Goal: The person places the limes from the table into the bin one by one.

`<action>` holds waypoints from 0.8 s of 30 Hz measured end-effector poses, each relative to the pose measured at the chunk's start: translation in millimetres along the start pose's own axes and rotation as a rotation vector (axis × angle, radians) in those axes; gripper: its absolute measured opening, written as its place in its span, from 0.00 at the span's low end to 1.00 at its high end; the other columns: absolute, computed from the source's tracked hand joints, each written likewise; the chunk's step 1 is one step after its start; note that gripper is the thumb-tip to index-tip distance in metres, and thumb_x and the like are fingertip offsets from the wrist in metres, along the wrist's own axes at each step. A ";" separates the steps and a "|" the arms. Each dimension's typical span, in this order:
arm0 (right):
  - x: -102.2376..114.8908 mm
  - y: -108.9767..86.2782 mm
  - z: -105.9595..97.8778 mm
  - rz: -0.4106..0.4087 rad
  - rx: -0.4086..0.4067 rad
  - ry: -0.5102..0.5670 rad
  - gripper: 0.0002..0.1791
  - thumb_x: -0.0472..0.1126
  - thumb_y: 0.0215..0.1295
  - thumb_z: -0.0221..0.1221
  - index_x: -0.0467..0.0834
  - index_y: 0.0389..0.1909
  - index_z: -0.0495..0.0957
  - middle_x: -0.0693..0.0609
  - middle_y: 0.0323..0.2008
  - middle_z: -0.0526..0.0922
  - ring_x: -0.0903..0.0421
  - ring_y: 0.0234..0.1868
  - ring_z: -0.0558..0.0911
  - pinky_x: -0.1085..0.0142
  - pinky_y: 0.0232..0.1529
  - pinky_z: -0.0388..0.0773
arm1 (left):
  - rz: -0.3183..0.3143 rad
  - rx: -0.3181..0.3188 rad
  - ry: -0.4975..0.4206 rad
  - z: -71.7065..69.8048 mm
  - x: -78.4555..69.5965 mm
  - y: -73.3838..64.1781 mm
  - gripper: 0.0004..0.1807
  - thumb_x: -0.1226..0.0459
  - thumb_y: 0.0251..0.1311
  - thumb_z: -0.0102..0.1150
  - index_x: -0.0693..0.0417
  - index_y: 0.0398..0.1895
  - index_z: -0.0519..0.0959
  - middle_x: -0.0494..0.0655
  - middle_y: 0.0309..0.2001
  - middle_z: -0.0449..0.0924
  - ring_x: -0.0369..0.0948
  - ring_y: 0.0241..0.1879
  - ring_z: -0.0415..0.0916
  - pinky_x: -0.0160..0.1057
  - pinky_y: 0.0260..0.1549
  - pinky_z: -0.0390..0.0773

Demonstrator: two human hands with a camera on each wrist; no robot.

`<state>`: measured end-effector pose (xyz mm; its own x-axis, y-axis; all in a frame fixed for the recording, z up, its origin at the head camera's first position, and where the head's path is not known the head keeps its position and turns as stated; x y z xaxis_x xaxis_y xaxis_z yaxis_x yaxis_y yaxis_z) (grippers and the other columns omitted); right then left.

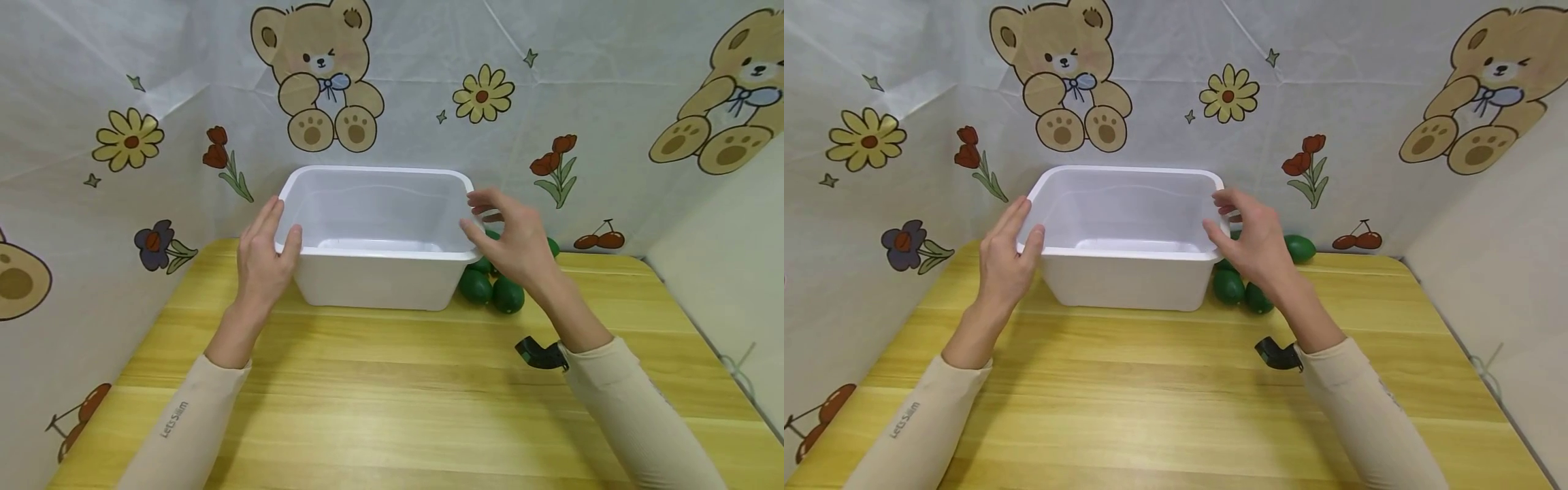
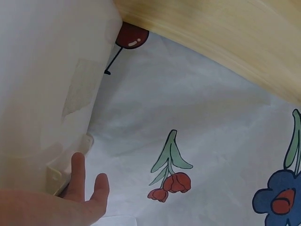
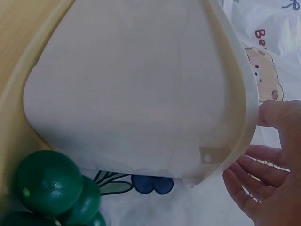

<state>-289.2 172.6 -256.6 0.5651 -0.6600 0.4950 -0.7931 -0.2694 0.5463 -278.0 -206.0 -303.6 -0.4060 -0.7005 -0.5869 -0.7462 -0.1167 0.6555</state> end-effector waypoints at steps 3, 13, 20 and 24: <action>-8.3 -4.3 -2.1 0.012 -0.022 -0.002 0.21 0.41 0.70 0.68 0.40 0.61 0.80 0.43 0.55 0.87 0.46 0.54 0.86 0.48 0.56 0.85 | -0.002 0.002 0.003 0.3 0.3 -0.4 0.35 0.51 0.71 0.52 0.66 0.72 0.73 0.61 0.75 0.71 0.57 0.76 0.67 0.63 0.75 0.62; -44.4 -26.4 -10.4 0.107 -0.085 0.043 0.19 0.48 0.80 0.56 0.42 0.61 0.82 0.46 0.56 0.87 0.47 0.58 0.85 0.81 0.53 0.76 | 0.026 -0.017 0.001 -0.8 -2.3 0.6 0.35 0.52 0.70 0.52 0.67 0.71 0.74 0.61 0.74 0.72 0.57 0.75 0.69 0.62 0.74 0.65; -73.8 -48.3 0.1 0.173 0.010 -0.001 0.20 0.50 0.79 0.57 0.42 0.61 0.82 0.43 0.55 0.87 0.43 0.49 0.89 0.85 0.45 0.72 | 0.031 -0.027 0.002 -1.4 -1.6 1.0 0.34 0.52 0.69 0.52 0.68 0.71 0.74 0.61 0.73 0.73 0.57 0.74 0.70 0.59 0.74 0.67; -87.0 -62.1 8.7 0.185 0.071 -0.027 0.20 0.47 0.77 0.60 0.39 0.61 0.81 0.40 0.54 0.87 0.42 0.52 0.87 0.68 0.49 0.85 | 0.033 -0.028 0.004 -1.3 -1.9 0.5 0.34 0.52 0.69 0.51 0.68 0.71 0.75 0.61 0.73 0.73 0.57 0.73 0.71 0.57 0.73 0.70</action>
<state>-291.0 240.6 -339.5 0.4024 -0.7212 0.5638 -0.8976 -0.1898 0.3979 -277.0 -205.7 -301.5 -0.4278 -0.7072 -0.5629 -0.7173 -0.1132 0.6875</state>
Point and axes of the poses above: each hand's wrist, its own y-axis towards the middle knuckle, its own z-axis out of the palm, x = y × z, the point moved 8 cm from there along y, towards the middle knuckle
